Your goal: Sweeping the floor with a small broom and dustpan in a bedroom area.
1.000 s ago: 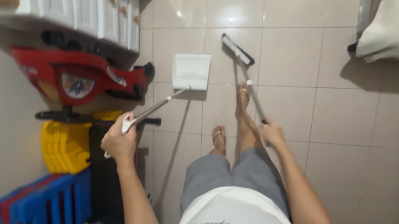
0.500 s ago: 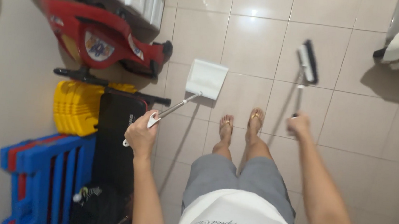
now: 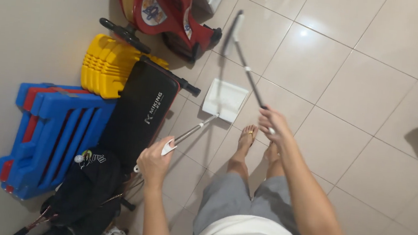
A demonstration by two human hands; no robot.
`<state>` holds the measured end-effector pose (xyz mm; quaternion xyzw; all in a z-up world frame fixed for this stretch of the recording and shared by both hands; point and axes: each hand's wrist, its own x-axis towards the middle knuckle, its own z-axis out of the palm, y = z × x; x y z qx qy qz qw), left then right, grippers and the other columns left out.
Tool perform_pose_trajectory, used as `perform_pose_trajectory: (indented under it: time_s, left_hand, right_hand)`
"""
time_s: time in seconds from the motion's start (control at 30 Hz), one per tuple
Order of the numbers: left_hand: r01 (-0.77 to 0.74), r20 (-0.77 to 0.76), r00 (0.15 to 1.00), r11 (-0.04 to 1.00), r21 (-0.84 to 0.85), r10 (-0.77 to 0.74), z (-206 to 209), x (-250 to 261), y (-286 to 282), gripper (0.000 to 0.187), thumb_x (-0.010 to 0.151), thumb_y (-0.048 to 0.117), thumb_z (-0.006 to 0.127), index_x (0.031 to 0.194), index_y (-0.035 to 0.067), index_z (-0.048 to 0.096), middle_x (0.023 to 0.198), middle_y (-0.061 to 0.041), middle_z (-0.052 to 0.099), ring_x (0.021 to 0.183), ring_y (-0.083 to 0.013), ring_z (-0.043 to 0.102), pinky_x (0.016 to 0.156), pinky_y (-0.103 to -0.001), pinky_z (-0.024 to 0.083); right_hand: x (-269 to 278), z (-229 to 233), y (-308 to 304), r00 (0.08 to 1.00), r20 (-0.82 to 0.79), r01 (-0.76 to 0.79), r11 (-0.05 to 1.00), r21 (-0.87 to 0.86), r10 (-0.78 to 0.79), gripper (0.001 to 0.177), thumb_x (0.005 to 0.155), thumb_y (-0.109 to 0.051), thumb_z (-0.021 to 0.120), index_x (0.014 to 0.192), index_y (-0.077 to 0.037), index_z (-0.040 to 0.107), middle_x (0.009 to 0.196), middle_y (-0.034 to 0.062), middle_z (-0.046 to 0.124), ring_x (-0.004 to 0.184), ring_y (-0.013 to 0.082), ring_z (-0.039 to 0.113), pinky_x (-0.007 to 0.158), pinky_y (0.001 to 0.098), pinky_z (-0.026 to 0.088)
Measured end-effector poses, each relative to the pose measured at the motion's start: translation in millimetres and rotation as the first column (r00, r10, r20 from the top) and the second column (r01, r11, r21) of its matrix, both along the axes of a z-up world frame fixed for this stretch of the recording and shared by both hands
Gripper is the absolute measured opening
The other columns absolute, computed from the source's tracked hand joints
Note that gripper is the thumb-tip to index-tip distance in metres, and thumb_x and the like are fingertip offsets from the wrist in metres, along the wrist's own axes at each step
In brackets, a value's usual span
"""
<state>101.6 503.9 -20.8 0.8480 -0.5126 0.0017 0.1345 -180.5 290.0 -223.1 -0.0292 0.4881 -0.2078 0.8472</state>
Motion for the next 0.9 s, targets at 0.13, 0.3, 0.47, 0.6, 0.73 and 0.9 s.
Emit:
perform_pose_trajectory:
  time_s: [0.13,0.3,0.47,0.6,0.73,0.9]
  left_hand:
    - [-0.009,-0.012,1.000,1.000,0.010,0.009,-4,2,11,0.011,0.088,0.024,0.078,0.098,0.019,0.080,0.079,-0.005,0.074,0.066,-0.0281,0.068,0.061,-0.037,0.051]
    - [-0.001,-0.057,0.998,0.999,0.035,0.003,-3,9,25,0.012,0.088,0.023,0.077,0.099,0.019,0.080,0.079,-0.005,0.074,0.065,-0.0258,0.068,0.060,-0.036,0.050]
    - [0.037,-0.098,0.995,0.998,0.054,-0.031,-1,14,27,0.014,0.088,0.023,0.078,0.100,0.019,0.081,0.077,-0.005,0.073,0.065,-0.0265,0.068,0.062,-0.037,0.050]
    - [0.071,-0.113,0.991,0.997,0.036,-0.066,-7,13,20,0.015,0.087,0.024,0.078,0.101,0.019,0.080,0.079,-0.006,0.074,0.067,-0.0269,0.068,0.062,-0.037,0.050]
    - [0.104,-0.125,0.987,0.994,0.038,-0.099,-4,14,17,0.016,0.085,0.023,0.079,0.100,0.019,0.080,0.082,-0.006,0.075,0.067,-0.0277,0.068,0.061,-0.037,0.050]
    - [0.147,-0.113,0.983,0.989,0.011,-0.145,-7,18,16,0.015,0.084,0.021,0.079,0.099,0.018,0.079,0.082,-0.005,0.074,0.069,-0.0273,0.068,0.063,-0.036,0.050]
  right_hand:
    - [44,-64,-5,0.990,0.139,0.007,0.998,0.055,-0.015,0.016,0.101,-0.002,0.049,0.114,-0.011,0.046,0.062,-0.0047,0.038,0.041,0.0038,0.029,0.036,0.0218,0.021]
    - [-45,-76,25,0.988,0.092,0.116,0.991,0.073,-0.122,0.015,0.102,-0.006,0.050,0.116,-0.009,0.049,0.059,-0.0080,0.035,0.039,0.0014,0.030,0.032,0.0203,0.020]
    - [-40,-2,57,0.991,-0.097,0.102,0.994,0.045,-0.097,0.022,0.101,-0.006,0.050,0.121,-0.013,0.047,0.060,-0.0060,0.038,0.039,0.0019,0.031,0.033,0.0208,0.022]
    - [0,18,70,0.993,-0.097,0.072,0.992,0.106,-0.062,0.037,0.098,-0.006,0.051,0.130,-0.024,0.048,0.060,-0.0040,0.040,0.038,0.0045,0.032,0.033,0.0229,0.023]
    - [44,-54,72,0.985,0.153,0.055,0.979,0.194,-0.086,0.030,0.100,-0.005,0.053,0.127,-0.016,0.048,0.062,-0.0055,0.040,0.039,0.0033,0.032,0.033,0.0216,0.023]
    - [-6,-86,69,0.994,0.105,-0.018,0.980,0.200,-0.003,0.024,0.100,-0.007,0.053,0.122,-0.014,0.050,0.059,-0.0073,0.038,0.038,0.0017,0.030,0.031,0.0210,0.021]
